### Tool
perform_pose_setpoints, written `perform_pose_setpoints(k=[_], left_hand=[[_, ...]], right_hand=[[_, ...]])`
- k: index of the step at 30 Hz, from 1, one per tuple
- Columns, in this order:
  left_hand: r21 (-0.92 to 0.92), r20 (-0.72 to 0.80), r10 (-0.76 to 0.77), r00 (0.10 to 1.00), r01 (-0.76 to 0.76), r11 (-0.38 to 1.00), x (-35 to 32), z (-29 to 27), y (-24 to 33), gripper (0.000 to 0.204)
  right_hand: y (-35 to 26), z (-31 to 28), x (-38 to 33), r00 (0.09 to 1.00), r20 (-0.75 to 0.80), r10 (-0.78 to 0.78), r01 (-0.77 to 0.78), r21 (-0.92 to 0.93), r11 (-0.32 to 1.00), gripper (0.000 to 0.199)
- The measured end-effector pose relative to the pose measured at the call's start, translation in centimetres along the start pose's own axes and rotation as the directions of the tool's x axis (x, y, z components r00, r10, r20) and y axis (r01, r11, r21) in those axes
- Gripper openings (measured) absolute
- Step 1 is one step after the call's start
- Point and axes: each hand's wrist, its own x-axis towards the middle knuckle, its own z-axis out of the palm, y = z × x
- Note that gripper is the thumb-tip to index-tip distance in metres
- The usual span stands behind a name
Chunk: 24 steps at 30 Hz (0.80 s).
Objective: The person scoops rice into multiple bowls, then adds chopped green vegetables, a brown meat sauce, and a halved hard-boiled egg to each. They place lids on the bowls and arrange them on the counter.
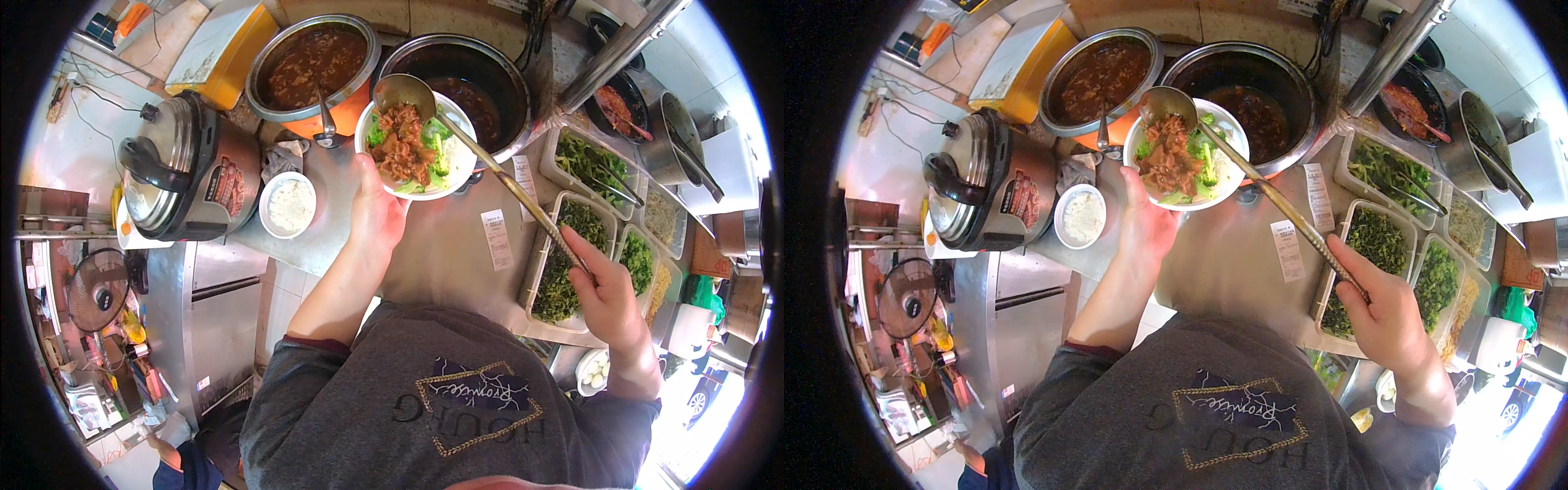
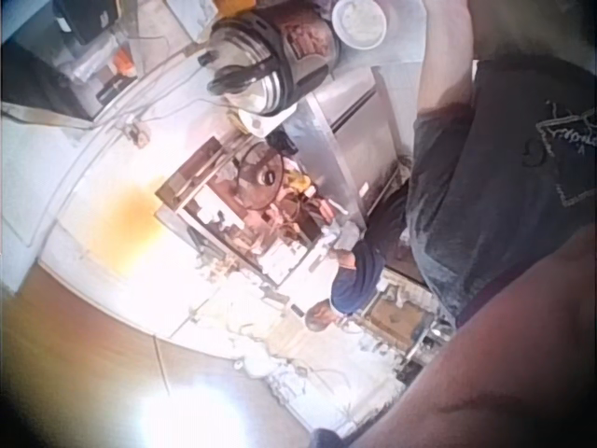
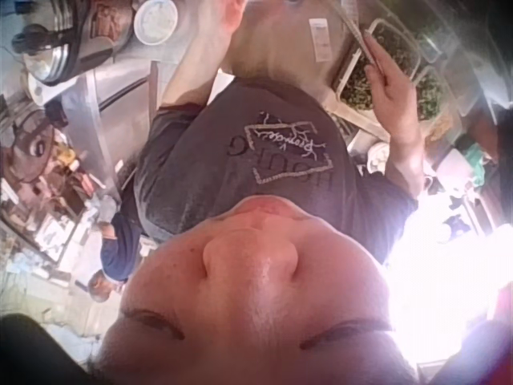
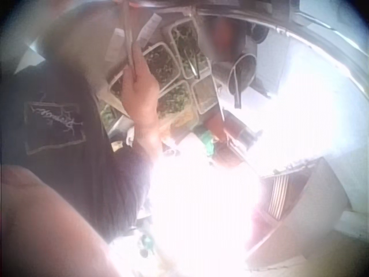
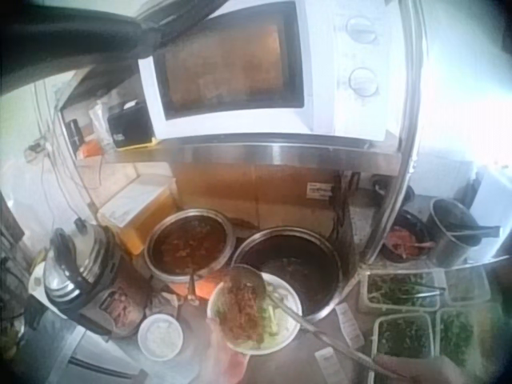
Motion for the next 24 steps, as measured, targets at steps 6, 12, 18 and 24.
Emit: perform_pose_setpoints(k=[6, 12, 18, 24], left_hand=[[0.004, -0.033, -0.029, 0.999, 0.029, 1.0, -0.5, -0.9, 0.4, 0.079], [-0.044, -0.03, -0.044, 0.999, 0.042, 0.998, 0.1, -2.3, 0.9, 0.083], [-0.082, 0.026, -0.095, 0.995, 0.097, 0.992, -2.7, -4.7, 1.6, 0.088], [-0.023, -0.067, -0.075, 0.995, 0.074, 0.997, -6.7, -7.3, 2.9, 0.09]], right_hand=[[1.0, 0.9, 1.0, 0.96, -0.073, -0.272, 0.237, -0.31, 0.921, 0.046], [1.7, -0.3, 2.1, 0.95, 0.094, 0.299, -0.309, 0.429, 0.849, 0.049], [2.6, -2.8, 9.6, 0.971, -0.205, -0.123, 0.068, -0.258, 0.964, 0.044], [2.1, -3.1, 14.0, 0.997, -0.009, 0.072, -0.058, -0.687, 0.725, 0.036]])
